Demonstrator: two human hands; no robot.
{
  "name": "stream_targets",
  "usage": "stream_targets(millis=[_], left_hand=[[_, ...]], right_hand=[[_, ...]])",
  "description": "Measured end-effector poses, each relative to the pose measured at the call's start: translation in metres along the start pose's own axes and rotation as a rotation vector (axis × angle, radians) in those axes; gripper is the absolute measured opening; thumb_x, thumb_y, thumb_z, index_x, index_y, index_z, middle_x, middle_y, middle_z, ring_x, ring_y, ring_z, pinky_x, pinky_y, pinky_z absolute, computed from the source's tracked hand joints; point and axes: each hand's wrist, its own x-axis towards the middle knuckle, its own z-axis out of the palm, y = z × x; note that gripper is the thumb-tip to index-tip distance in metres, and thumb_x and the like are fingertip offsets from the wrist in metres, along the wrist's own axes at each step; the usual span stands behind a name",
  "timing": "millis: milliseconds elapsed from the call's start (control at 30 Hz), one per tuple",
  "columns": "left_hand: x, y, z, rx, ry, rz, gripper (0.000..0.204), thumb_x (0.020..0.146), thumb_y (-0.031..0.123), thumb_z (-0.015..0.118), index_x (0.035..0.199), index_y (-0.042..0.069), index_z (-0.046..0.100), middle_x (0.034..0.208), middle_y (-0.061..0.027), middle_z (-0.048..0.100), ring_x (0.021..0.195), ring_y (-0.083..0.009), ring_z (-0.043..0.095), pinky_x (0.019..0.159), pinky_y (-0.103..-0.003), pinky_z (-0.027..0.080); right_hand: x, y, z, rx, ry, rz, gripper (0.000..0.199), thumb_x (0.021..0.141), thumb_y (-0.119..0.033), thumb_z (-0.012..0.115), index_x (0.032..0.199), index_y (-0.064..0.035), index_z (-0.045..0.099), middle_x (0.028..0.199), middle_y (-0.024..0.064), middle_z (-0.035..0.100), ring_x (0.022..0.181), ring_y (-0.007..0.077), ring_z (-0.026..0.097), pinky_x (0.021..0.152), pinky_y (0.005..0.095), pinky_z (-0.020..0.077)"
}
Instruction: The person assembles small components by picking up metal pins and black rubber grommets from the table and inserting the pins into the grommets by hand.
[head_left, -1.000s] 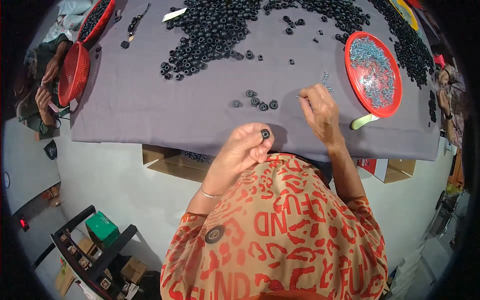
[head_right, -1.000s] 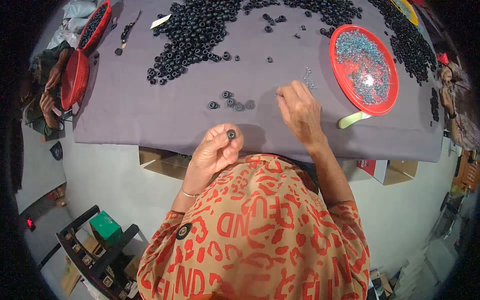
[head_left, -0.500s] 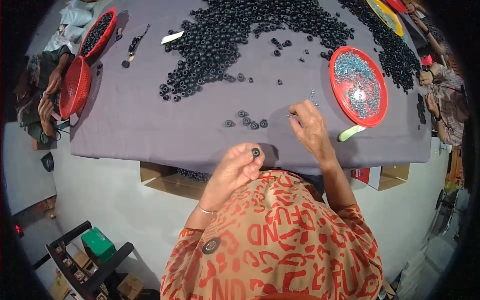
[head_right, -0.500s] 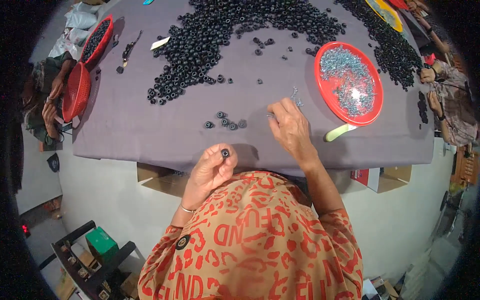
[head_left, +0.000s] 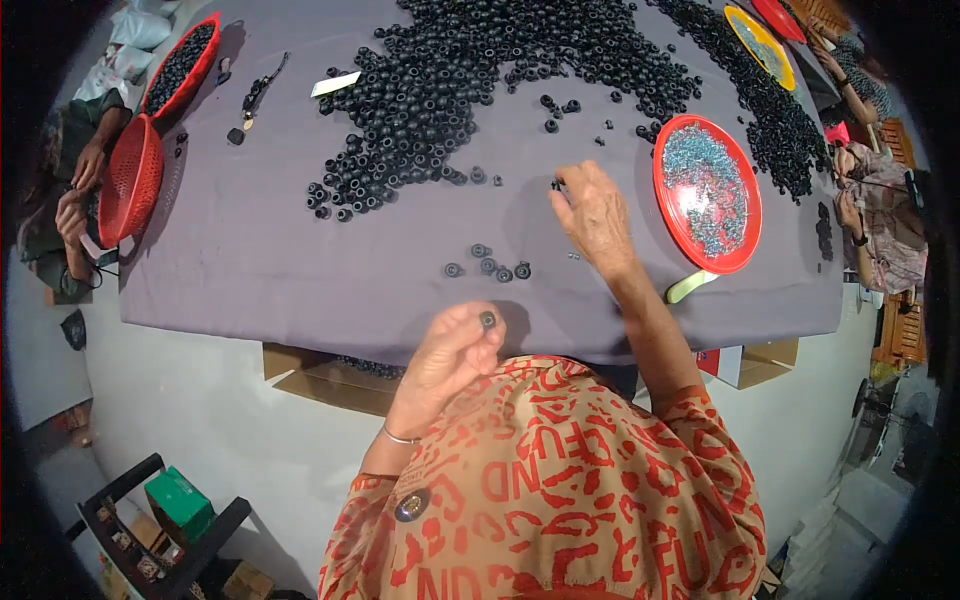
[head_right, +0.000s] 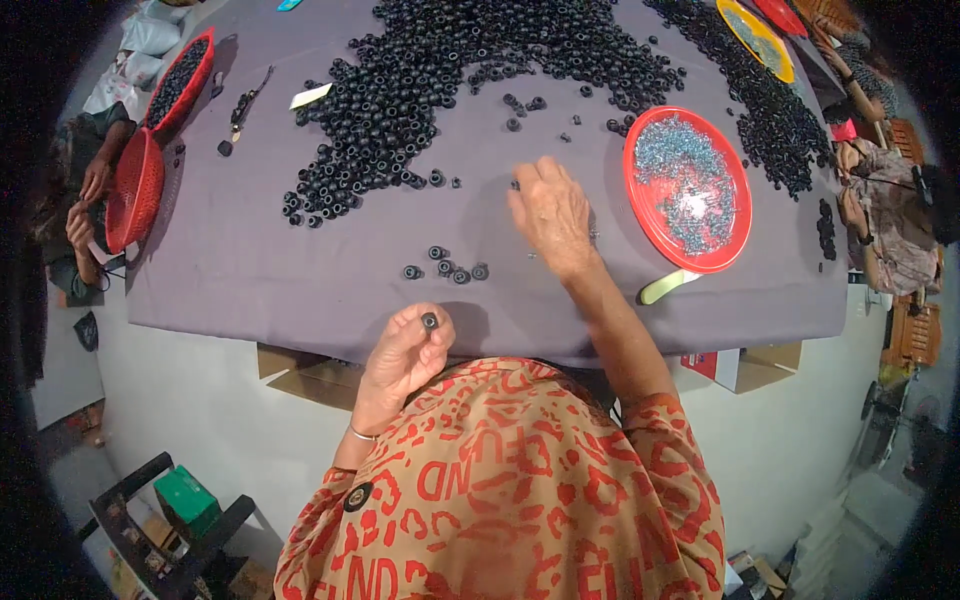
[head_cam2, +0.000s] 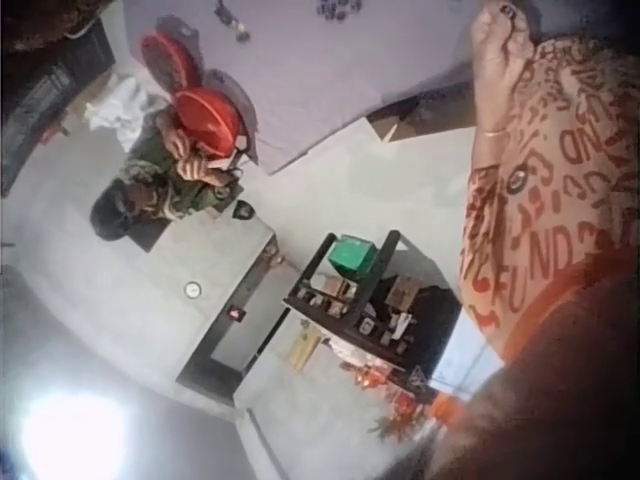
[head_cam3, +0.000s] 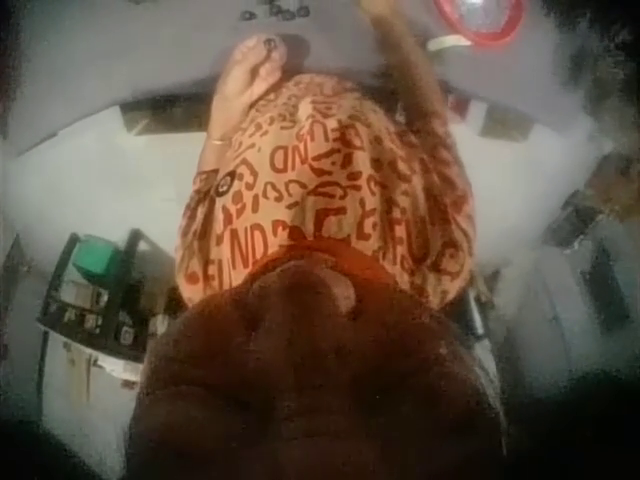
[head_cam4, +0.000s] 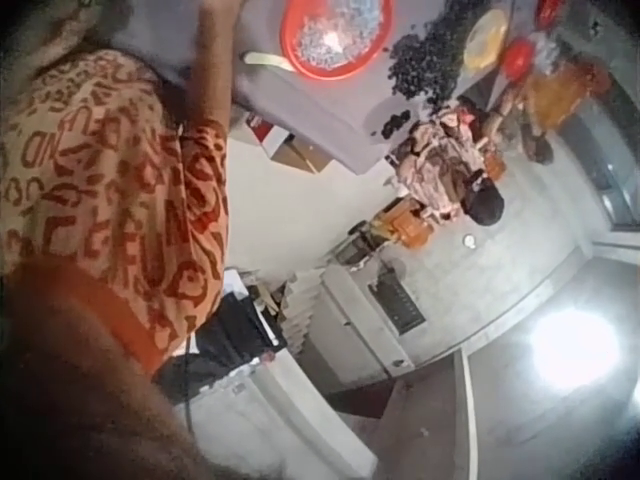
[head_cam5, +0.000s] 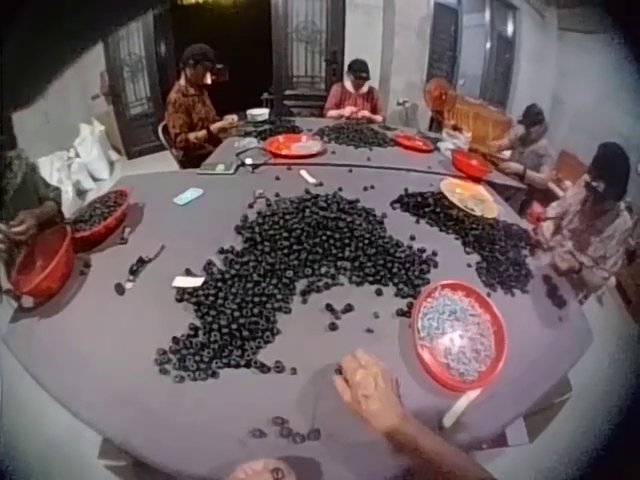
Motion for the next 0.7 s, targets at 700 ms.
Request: stream_targets(millis=[700], left_hand=[[0.019, -0.01, 0.027, 0.033, -0.085, 0.046, 0.013, 0.088, 0.014, 0.054, 0.093, 0.002, 0.053, 0.081, -0.005, 0.055, 0.059, -0.0056, 0.048, 0.048, -0.019, 0.042]], right_hand=[[-0.057, -0.037, -0.073, 1.227, -0.198, 0.421, 0.016, 0.077, 0.007, 0.062, 0.091, 0.0008, 0.057, 0.084, 0.001, 0.056, 0.076, 0.0064, 0.051, 0.067, 0.0184, 0.0429]])
